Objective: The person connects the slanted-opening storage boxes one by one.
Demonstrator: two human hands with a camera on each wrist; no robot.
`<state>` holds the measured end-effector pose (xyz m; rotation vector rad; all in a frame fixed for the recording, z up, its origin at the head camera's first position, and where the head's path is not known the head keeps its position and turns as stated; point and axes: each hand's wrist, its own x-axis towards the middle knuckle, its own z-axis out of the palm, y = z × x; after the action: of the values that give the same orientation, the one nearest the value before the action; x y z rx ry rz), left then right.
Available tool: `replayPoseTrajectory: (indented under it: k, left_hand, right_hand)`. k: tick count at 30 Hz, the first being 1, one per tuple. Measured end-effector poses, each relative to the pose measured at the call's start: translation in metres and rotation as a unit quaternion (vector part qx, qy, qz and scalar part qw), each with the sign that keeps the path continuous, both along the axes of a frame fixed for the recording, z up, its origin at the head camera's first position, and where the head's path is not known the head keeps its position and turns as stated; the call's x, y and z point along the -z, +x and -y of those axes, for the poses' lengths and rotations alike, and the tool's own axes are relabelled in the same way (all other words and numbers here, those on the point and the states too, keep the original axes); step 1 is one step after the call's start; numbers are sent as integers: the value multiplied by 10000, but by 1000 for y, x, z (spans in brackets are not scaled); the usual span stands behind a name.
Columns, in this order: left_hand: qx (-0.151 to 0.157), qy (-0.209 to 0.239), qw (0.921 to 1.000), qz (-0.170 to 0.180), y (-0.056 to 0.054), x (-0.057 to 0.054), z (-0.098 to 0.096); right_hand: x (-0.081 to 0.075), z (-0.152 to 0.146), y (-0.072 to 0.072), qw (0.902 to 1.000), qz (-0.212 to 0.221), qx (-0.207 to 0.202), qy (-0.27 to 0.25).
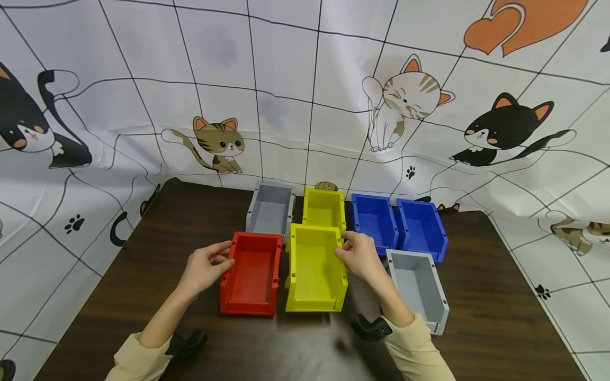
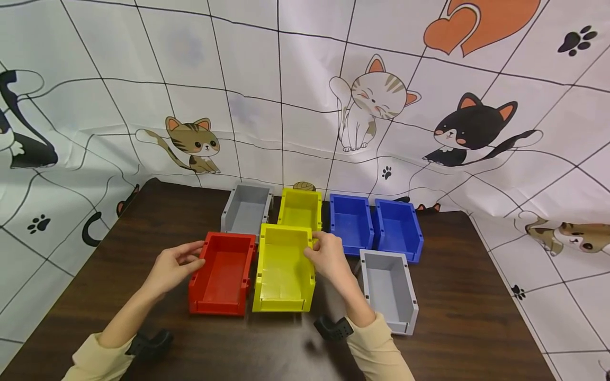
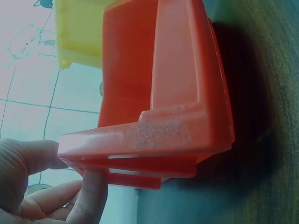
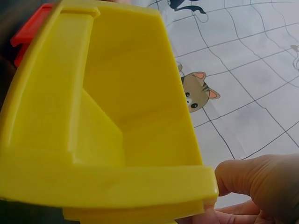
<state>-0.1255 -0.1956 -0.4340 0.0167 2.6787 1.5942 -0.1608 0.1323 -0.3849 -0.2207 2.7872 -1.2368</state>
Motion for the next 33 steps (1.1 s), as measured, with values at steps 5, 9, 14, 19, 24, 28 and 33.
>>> replayPoseTrajectory:
  k: [5, 9, 14, 19, 24, 28, 33]
  left_hand:
    - [29, -32, 10000, -23, -3, 3, 1]
    - [55, -13, 10000, -17, -3, 4, 2]
    - [58, 8, 10000, -17, -2, 2, 2]
    - [58, 34, 10000, 2, -1, 1, 2]
    - [43, 50, 10000, 56, 0, 1, 2]
    - [38, 79, 9999, 79, 0, 0, 1]
    - [54, 96, 9999, 38, 0, 1, 1]
  right_hand:
    - [-2, 5, -2, 10000, 20, 24, 19]
    - [-3, 8, -4, 10000, -7, 21, 2]
    - [-3, 12, -4, 10000, -54, -34, 4]
    - [-4, 15, -4, 9999, 89, 34, 65]
    - [-2, 16, -5, 9997, 173, 134, 76]
    - [-2, 16, -5, 9996, 190, 171, 75]
    - [-1, 15, -5, 9995, 244, 163, 87]
